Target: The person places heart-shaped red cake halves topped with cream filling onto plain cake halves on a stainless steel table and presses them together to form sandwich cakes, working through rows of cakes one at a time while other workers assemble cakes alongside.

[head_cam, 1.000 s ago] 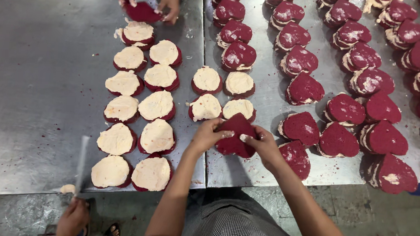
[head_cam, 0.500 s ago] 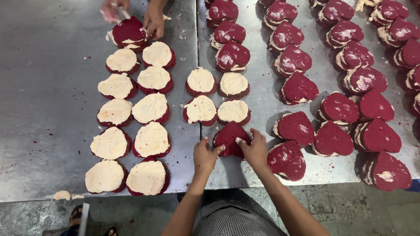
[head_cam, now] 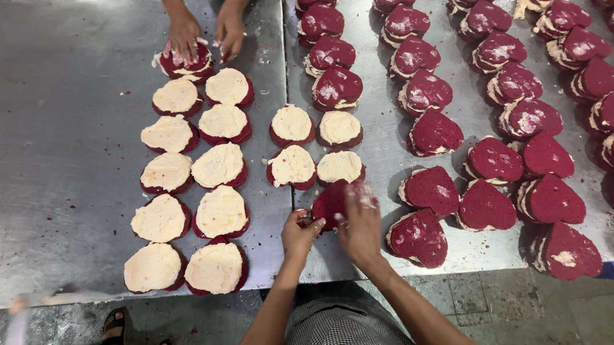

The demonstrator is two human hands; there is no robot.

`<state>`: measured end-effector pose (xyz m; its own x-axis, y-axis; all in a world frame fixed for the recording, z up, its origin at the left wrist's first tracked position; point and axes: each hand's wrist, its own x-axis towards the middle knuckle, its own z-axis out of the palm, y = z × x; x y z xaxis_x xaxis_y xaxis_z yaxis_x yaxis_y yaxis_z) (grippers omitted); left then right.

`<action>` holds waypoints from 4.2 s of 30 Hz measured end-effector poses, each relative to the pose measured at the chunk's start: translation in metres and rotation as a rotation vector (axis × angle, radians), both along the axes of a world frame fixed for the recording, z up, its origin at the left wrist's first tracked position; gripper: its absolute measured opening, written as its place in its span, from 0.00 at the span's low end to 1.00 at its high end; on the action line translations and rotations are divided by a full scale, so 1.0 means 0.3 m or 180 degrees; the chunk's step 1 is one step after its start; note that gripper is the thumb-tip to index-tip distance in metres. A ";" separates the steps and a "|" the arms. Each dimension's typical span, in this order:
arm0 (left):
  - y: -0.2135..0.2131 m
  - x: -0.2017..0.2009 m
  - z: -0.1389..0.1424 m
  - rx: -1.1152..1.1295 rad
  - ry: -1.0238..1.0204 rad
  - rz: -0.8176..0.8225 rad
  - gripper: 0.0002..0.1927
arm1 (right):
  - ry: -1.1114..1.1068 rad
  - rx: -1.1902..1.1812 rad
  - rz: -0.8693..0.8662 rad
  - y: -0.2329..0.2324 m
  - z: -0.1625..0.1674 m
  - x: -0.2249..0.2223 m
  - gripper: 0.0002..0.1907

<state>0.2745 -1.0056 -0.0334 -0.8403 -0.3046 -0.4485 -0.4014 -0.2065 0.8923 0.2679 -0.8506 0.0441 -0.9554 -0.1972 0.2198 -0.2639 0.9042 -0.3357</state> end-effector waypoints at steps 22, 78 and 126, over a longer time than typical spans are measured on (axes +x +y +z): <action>-0.049 -0.061 0.043 -0.0893 -0.0523 -0.0782 0.22 | -0.2862 -0.3793 -0.2331 0.095 -0.084 -0.078 0.28; 0.060 0.183 -0.150 0.0952 -0.0958 0.0769 0.10 | -0.0145 -0.2580 -0.1195 1.126 0.388 -0.882 0.09; -0.138 -0.372 0.201 -0.3889 -0.0218 -0.0431 0.36 | -0.1382 -0.1188 -0.0921 0.197 -0.035 -0.420 0.34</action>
<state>0.1629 -1.0469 0.0268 -0.8836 -0.4675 0.0256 -0.4083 0.7961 0.4466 0.1420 -0.7916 0.0337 -0.9760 0.0970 -0.1951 0.2042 0.7201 -0.6631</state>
